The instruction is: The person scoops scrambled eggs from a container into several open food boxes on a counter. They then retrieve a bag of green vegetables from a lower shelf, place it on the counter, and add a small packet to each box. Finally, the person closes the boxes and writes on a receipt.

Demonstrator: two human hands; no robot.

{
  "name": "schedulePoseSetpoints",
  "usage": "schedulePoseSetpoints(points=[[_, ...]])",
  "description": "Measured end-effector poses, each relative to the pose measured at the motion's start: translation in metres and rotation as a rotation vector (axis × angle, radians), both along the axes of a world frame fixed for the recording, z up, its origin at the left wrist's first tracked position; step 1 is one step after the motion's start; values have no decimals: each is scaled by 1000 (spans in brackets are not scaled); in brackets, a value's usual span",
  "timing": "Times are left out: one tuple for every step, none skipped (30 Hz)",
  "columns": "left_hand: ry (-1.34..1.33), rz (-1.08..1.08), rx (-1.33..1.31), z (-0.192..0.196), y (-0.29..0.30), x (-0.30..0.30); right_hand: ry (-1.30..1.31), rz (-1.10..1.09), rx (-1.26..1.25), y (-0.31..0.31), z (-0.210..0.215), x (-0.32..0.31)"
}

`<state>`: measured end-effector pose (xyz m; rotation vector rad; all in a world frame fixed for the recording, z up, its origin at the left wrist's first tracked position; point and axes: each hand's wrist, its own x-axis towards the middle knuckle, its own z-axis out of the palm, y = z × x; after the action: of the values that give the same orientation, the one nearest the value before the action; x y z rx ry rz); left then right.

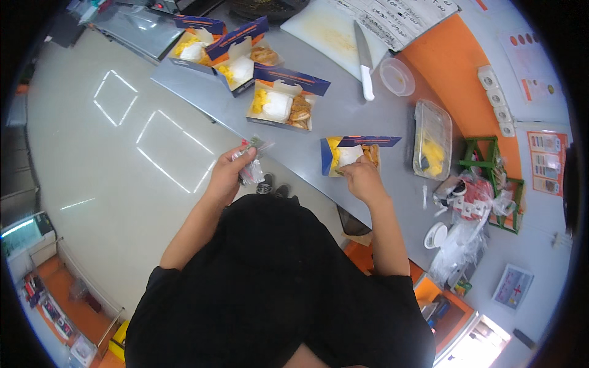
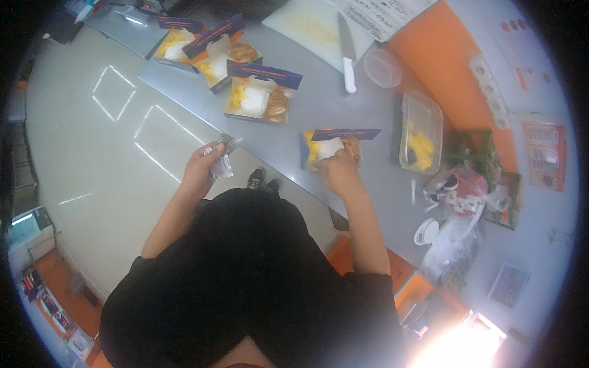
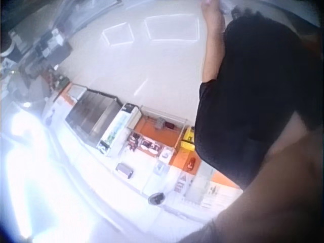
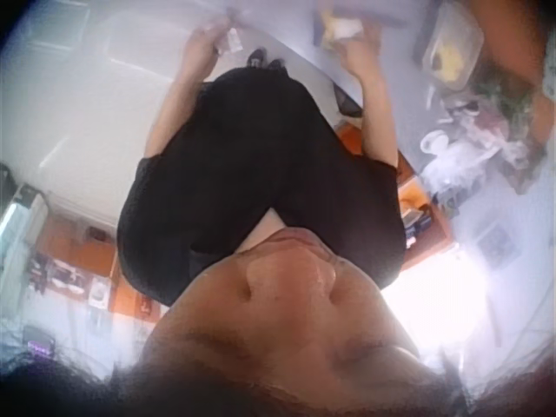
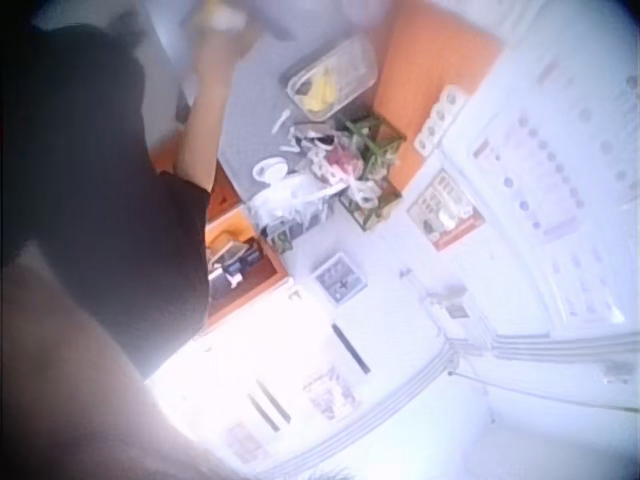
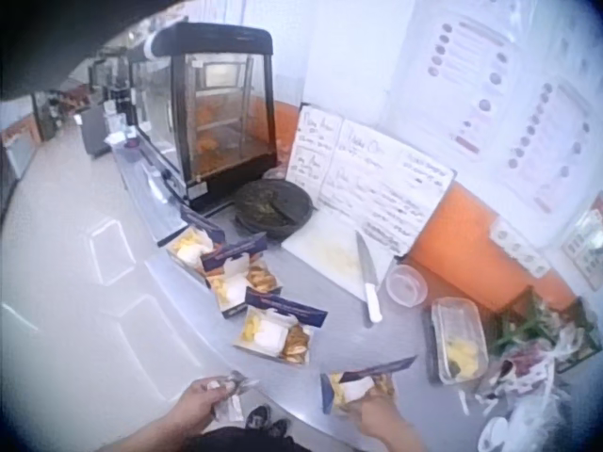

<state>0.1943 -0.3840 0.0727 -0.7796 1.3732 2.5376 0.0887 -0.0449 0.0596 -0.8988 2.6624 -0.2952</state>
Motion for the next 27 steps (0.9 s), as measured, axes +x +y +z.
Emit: schedulePoseSetpoints(points=[[-10,14,-24,3,4,5,32,19,42,-5,-5,2],[-36,5,-30,5,6,11,64,37,85,-10,-9,4],[-43,-8,-50,10,6,15,99,-3,35,-15,-16,6],[-51,-18,-65,13,9,19,132,-42,-9,-21,-21,8],[-60,-30,-79,15,12,22,163,-83,-52,-27,-25,9],[-99,-22,-123,20,16,24,57,-173,-68,-26,-24,12],[-92,-35,-140,20,15,28,-54,-253,-85,-31,-6,15],[-81,-52,-147,18,15,31,-161,-336,-91,-32,6,19],[-70,-71,-155,16,14,34,-38,-300,-211,-32,7,25],[-69,-66,-152,12,18,35,92,-270,-324,-29,9,30],[-69,-63,-150,7,21,37,222,-240,-436,-28,12,34],[-68,-59,-150,5,22,39,68,-291,-589,-37,12,41],[-42,-113,-146,6,26,37,-79,-354,-733,-52,14,51],[-13,-162,-143,8,29,36,-226,-409,-877,-69,17,58],[19,-219,-131,11,30,31,-394,-396,-976,-85,22,63],[26,-289,-192,14,29,25,-567,-373,-1076,-100,24,65],[36,-321,-270,16,27,21,-630,-416,-1044,-112,26,63],[47,-353,-349,17,25,17,-694,-460,-1012,-123,29,58],[56,-380,-432,17,20,14,-761,-500,-983,-135,31,54],[228,-351,-598,8,14,10,-792,-532,-990,-144,33,48],[301,-362,-686,6,4,5,-822,-566,-998,-153,37,42],[376,-377,-768,5,-5,-1,-850,-606,-1005,-161,38,38],[454,-391,-848,4,-16,-8,-820,-628,-1053,-172,35,35],[457,-404,-810,0,-28,-14,-788,-650,-1101,-182,28,34],[456,-415,-767,-5,-39,-19,-757,-673,-1142,-192,20,33],[455,-426,-723,-8,-50,-25,-742,-716,-1171,-202,13,31],[401,-460,-687,-11,-63,-32,-726,-760,-1199,-213,6,29]])
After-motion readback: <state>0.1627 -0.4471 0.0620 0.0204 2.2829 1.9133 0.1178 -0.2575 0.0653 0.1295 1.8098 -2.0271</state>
